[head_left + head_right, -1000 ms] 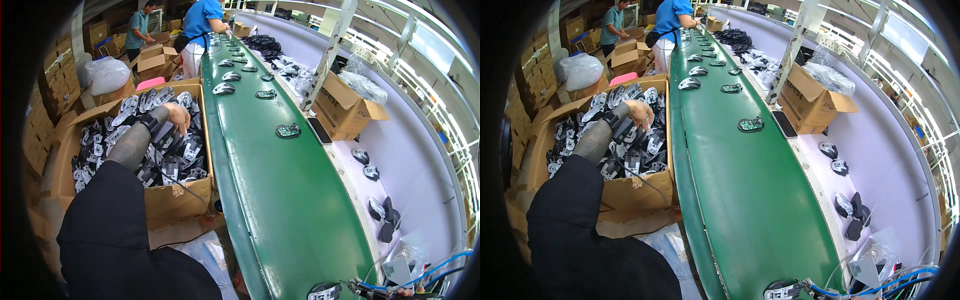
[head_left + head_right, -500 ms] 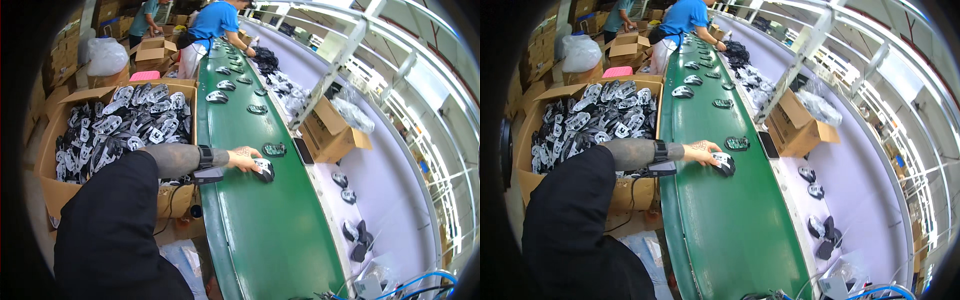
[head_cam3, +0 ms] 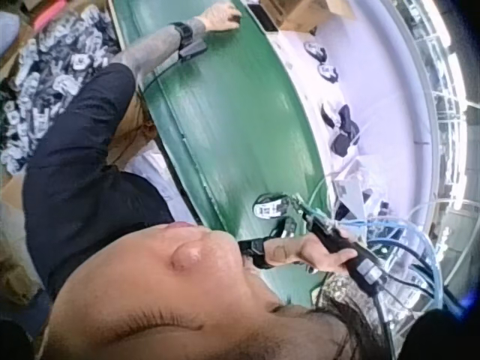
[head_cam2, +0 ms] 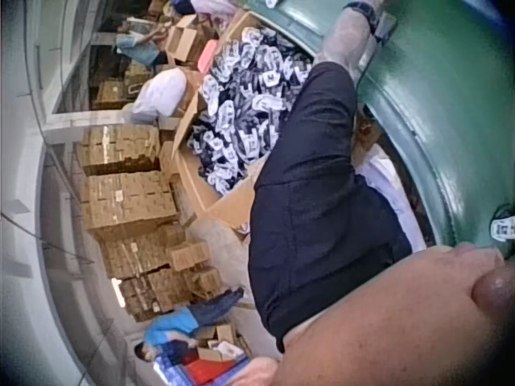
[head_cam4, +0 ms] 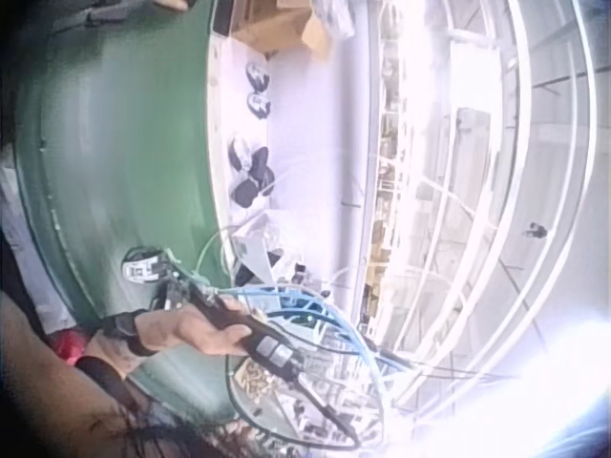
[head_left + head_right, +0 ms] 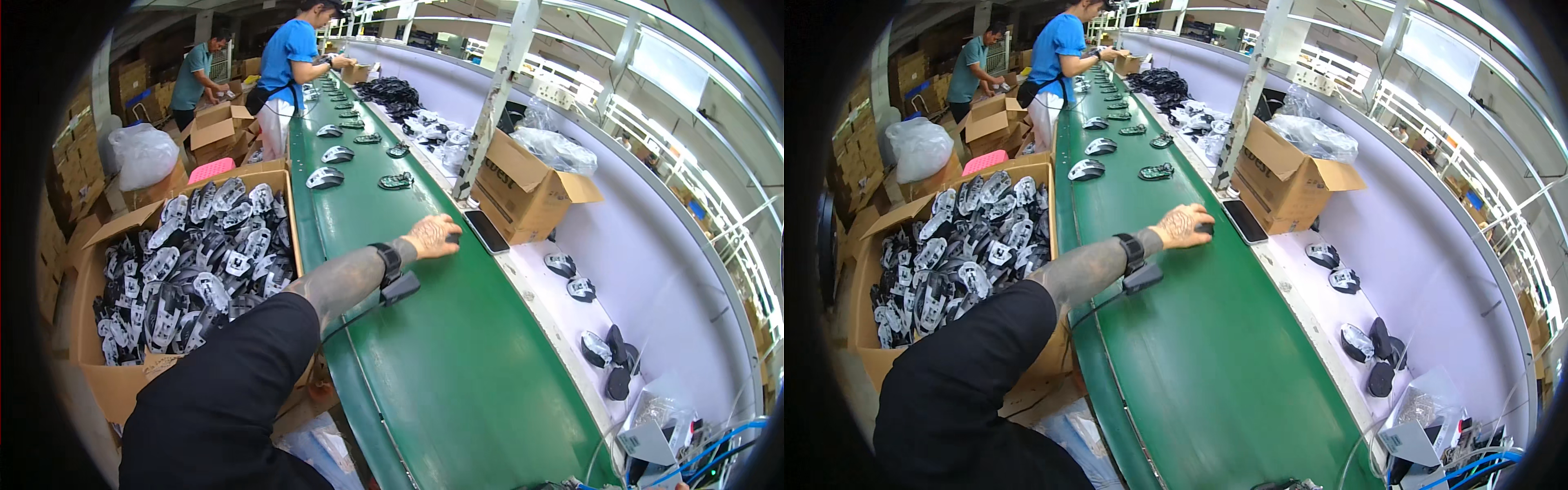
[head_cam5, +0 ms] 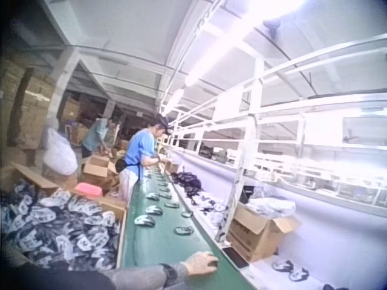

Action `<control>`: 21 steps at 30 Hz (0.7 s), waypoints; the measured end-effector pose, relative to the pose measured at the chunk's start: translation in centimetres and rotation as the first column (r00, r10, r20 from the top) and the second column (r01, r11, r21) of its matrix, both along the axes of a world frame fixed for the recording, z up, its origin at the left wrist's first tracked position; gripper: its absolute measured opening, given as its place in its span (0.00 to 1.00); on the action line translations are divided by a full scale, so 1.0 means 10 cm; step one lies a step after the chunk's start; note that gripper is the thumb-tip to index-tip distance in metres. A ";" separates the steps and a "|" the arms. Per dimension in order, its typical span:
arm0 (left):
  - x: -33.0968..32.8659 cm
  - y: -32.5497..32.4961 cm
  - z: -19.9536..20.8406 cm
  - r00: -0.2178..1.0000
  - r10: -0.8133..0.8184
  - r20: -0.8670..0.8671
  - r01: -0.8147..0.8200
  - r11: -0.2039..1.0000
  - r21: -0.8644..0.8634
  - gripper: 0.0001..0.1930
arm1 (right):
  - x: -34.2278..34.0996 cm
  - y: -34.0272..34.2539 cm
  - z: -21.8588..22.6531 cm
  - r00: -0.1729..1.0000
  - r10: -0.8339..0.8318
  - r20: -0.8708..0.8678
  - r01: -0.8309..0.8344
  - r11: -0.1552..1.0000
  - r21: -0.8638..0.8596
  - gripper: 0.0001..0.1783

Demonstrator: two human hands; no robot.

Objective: Using a pneumatic screwdriver to secure the bottom plate of computer mice on an assembly line.

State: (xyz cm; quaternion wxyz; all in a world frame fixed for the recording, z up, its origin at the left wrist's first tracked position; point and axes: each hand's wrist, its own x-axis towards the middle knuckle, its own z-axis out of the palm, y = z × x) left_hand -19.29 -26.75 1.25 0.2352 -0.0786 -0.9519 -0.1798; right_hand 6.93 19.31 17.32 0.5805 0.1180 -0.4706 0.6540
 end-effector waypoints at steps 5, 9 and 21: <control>-0.31 -0.23 -0.19 0.978 0.034 0.205 -0.017 0.996 -0.084 0.26 | -0.02 0.01 -0.03 1.000 -0.005 -0.016 0.006 1.000 0.028 0.17; -0.34 -0.19 -0.32 0.965 0.041 0.259 -0.001 0.988 -0.152 0.26 | -0.03 0.11 -0.09 1.000 0.000 -0.015 0.000 0.999 -0.047 0.17; 0.02 0.85 -0.09 0.900 -0.150 0.410 0.240 0.954 -0.178 0.29 | 0.06 0.03 0.04 0.965 -0.008 0.263 -0.017 0.995 0.094 0.17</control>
